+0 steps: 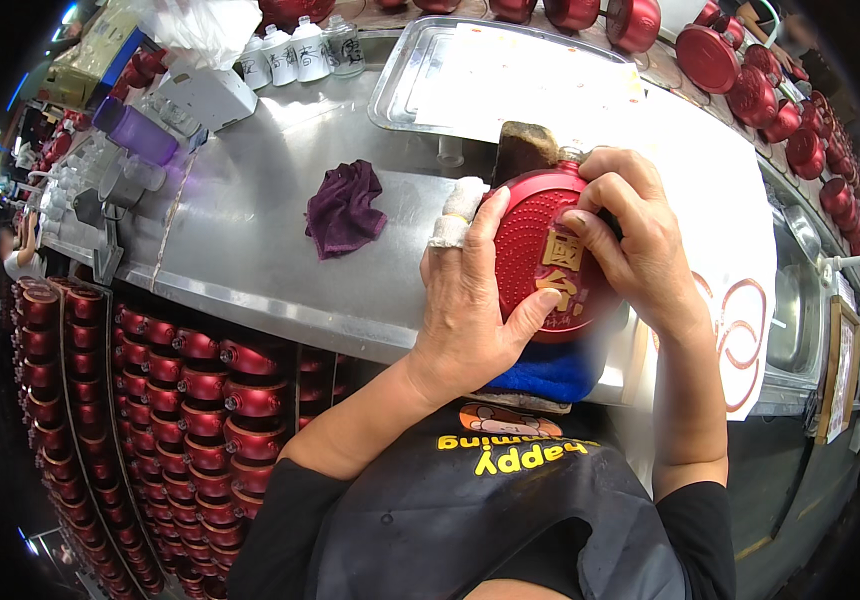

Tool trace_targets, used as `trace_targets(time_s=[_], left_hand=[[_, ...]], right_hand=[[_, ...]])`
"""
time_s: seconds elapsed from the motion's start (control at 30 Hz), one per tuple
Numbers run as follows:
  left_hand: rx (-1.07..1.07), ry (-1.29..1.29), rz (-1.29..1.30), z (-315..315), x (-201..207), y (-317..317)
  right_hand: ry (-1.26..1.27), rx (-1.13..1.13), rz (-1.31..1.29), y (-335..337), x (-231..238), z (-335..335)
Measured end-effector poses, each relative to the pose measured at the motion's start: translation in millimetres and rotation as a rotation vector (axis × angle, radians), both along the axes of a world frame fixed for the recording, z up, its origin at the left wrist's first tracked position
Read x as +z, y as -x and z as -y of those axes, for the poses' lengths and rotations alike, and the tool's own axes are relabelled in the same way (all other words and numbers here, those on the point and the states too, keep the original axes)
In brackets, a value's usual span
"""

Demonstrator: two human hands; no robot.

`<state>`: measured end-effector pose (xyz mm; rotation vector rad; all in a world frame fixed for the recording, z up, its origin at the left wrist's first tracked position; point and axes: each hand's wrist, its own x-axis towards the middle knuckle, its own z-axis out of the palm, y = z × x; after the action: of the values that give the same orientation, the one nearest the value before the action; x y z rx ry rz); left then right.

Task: The person wipes a red cylindrical container with a cloth, then applies a gold sticker and a gold ring to its surface. They smooth the sticker and ring with a green tool and their fingers, repeating the process on multiple containers.

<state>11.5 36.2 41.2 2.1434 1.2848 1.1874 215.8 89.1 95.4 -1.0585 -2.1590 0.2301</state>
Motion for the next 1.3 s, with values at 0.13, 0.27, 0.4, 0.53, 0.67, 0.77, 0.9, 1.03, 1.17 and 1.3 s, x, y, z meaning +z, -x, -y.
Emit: trace_targets(time_s=[0.13, 0.27, 0.4, 0.53, 0.67, 0.77, 0.9, 1.03, 1.17, 1.3], left_hand=[[-0.016, 0.010, 0.019, -1, -2, 0], [-0.033, 0.013, 0.033, 0, -3, 2], [-0.035, 0.008, 0.057, -3, -2, 1], [-0.010, 0.021, 0.046, -4, -2, -1], [-0.004, 0.019, 0.039, -5, -3, -2], [-0.011, 0.018, 0.041, -5, -3, -1], [-0.018, 0.049, 0.042, -5, -2, 0], [-0.022, 0.021, 0.043, -5, 1, 0], [-0.023, 0.030, 0.070, -11, 6, 3], [-0.029, 0.000, 0.143, -36, 12, 4]], right_hand=[[-0.002, -0.003, 0.000, 0, -1, 0], [-0.002, -0.001, -0.003, 1, 0, 0], [-0.026, -0.001, -0.004, 1, 0, 0], [-0.016, 0.002, 0.008, 1, -1, -1], [-0.036, 0.010, 0.011, 1, -1, -1], [-0.033, 0.010, 0.008, 1, -1, -1], [-0.035, 0.005, 0.009, 1, 1, -2], [-0.088, -0.064, 0.016, 2, 1, -4], [-0.203, -0.209, -0.019, -4, 1, -2], [-0.006, -0.260, -0.127, -11, -5, 17]])
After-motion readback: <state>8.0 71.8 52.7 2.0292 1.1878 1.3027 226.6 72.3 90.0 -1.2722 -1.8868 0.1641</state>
